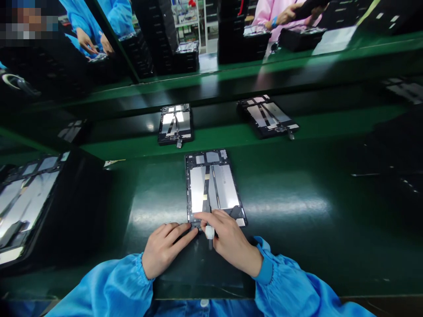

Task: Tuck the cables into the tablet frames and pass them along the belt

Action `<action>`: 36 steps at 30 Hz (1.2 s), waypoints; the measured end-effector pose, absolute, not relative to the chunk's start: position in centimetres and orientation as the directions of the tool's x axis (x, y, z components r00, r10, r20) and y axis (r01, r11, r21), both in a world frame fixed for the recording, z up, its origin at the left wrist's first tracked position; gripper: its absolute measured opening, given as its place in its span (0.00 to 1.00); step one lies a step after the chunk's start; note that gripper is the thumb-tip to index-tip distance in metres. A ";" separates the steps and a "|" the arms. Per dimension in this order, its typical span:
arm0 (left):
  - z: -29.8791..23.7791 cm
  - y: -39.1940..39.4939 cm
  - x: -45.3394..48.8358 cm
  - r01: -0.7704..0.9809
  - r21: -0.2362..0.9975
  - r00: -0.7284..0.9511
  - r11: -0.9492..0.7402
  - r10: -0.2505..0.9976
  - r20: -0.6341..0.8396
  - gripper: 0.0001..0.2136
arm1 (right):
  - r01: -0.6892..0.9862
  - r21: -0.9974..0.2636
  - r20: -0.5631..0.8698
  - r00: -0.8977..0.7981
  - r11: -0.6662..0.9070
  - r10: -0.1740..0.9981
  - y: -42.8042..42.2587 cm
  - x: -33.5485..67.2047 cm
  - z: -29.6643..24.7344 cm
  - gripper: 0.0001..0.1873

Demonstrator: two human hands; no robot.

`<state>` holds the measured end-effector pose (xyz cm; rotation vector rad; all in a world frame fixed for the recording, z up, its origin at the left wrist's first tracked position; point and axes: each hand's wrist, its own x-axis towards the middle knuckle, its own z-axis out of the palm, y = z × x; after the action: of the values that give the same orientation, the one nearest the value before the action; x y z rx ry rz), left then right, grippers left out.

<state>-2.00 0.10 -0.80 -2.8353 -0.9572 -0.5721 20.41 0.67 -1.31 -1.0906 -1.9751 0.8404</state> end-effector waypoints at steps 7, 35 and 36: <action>-1.1 0.0 -1.6 0.612 0.031 0.731 -0.790 0.580 0.361 0.15 | 0.361 -0.842 0.273 -0.355 0.400 0.894 0.4 21.3 -0.6 0.17; -1.6 -0.1 -2.0 0.606 0.138 0.705 -0.783 0.610 0.362 0.15 | 0.288 -0.958 -0.042 -0.169 0.009 0.985 -1.3 23.6 -0.6 0.09; -1.5 0.0 -2.1 0.593 0.145 0.708 -0.792 0.599 0.374 0.15 | 0.259 -0.966 -0.040 -0.197 0.013 0.980 -1.4 23.5 -0.5 0.09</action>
<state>-2.14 -0.05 -1.51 -2.9166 -1.0171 -0.6464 23.45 -1.35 -0.54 -1.3095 -1.5503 1.2338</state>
